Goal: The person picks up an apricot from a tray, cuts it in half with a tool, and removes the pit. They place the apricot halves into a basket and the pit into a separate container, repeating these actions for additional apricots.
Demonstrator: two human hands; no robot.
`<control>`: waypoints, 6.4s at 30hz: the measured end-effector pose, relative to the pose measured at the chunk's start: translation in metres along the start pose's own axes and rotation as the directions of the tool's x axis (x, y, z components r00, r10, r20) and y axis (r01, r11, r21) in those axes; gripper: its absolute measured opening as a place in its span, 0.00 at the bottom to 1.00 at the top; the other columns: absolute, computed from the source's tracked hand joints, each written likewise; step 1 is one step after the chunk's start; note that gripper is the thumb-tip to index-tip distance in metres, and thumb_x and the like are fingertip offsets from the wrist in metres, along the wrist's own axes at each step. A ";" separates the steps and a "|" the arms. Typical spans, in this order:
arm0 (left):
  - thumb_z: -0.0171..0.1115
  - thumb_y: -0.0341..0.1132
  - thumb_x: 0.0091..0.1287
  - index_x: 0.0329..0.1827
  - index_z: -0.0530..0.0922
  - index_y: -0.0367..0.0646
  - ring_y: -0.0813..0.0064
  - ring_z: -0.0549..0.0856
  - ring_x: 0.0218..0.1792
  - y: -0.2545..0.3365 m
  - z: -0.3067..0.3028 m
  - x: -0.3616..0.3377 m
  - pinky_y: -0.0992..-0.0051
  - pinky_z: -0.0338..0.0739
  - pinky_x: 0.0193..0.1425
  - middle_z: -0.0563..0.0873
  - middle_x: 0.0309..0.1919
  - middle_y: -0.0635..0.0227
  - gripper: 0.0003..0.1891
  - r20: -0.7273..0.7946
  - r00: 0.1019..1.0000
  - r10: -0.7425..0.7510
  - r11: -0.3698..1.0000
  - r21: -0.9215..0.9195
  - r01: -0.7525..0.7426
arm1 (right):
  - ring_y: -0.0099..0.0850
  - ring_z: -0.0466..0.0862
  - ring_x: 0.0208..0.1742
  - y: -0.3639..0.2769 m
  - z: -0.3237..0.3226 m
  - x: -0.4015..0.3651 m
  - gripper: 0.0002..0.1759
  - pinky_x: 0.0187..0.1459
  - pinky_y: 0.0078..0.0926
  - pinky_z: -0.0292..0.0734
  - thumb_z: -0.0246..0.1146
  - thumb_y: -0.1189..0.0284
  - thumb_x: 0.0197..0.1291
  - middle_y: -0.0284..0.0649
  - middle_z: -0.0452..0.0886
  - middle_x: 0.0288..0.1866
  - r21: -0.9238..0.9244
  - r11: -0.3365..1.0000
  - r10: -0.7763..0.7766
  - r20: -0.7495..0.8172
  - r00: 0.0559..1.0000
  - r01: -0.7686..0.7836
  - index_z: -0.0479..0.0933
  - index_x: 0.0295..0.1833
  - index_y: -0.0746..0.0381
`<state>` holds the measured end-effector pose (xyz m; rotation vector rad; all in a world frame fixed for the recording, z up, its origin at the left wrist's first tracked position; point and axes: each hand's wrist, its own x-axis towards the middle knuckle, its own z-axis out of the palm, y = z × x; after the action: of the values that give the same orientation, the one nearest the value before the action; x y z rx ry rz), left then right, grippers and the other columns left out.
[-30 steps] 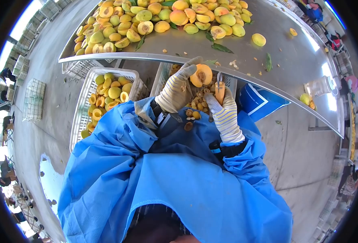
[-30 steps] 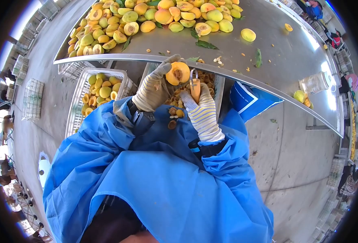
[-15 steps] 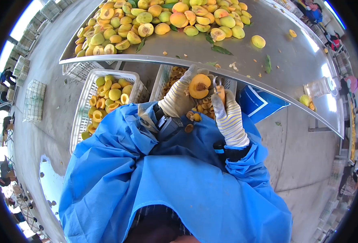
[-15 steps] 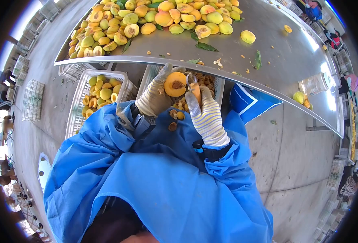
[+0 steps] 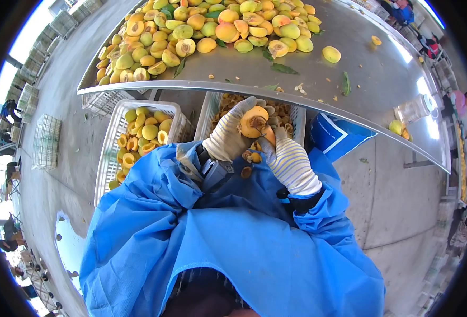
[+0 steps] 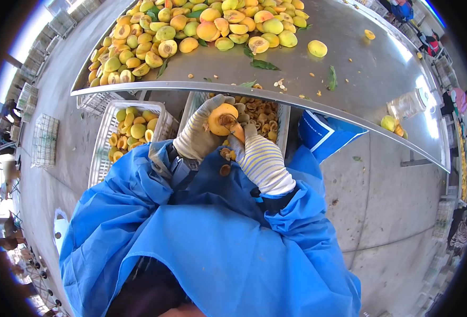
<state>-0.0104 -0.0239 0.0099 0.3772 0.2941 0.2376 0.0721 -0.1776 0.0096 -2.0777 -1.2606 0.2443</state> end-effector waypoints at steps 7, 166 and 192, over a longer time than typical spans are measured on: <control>0.65 0.44 0.69 0.54 0.78 0.42 0.57 0.85 0.50 -0.014 -0.003 0.000 0.56 0.80 0.60 0.84 0.49 0.56 0.18 -0.007 0.988 0.157 0.987 -0.041 -0.157 | 0.54 0.84 0.44 -0.002 0.028 -0.001 0.29 0.45 0.41 0.78 0.58 0.58 0.70 0.58 0.83 0.40 0.600 0.795 0.085 0.029 0.996 -0.086 0.67 0.65 0.71; 0.51 0.68 0.69 0.54 0.80 0.40 0.79 0.83 0.42 -0.005 -0.001 -0.009 0.78 0.79 0.50 0.84 0.41 0.68 0.35 0.106 0.970 0.220 0.706 0.668 -0.233 | 0.57 0.81 0.27 -0.005 0.005 -0.015 0.20 0.28 0.51 0.76 0.57 0.59 0.70 0.58 0.80 0.26 0.088 0.994 -0.062 -0.070 0.996 0.068 0.71 0.43 0.68; 0.56 0.64 0.68 0.59 0.78 0.39 0.78 0.84 0.42 -0.005 0.003 -0.009 0.77 0.80 0.48 0.86 0.41 0.66 0.35 0.220 0.955 0.201 0.619 0.727 -0.297 | 0.18 0.66 0.11 -0.023 -0.028 -0.018 0.29 0.11 0.18 0.58 0.56 0.38 0.65 0.27 0.66 0.18 0.657 -0.009 0.063 0.753 0.655 -0.754 0.72 0.40 0.56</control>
<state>-0.0170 -0.0314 0.0126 1.2818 0.2092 0.3632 0.0602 -0.1990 0.0415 -1.0052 -0.2269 1.6296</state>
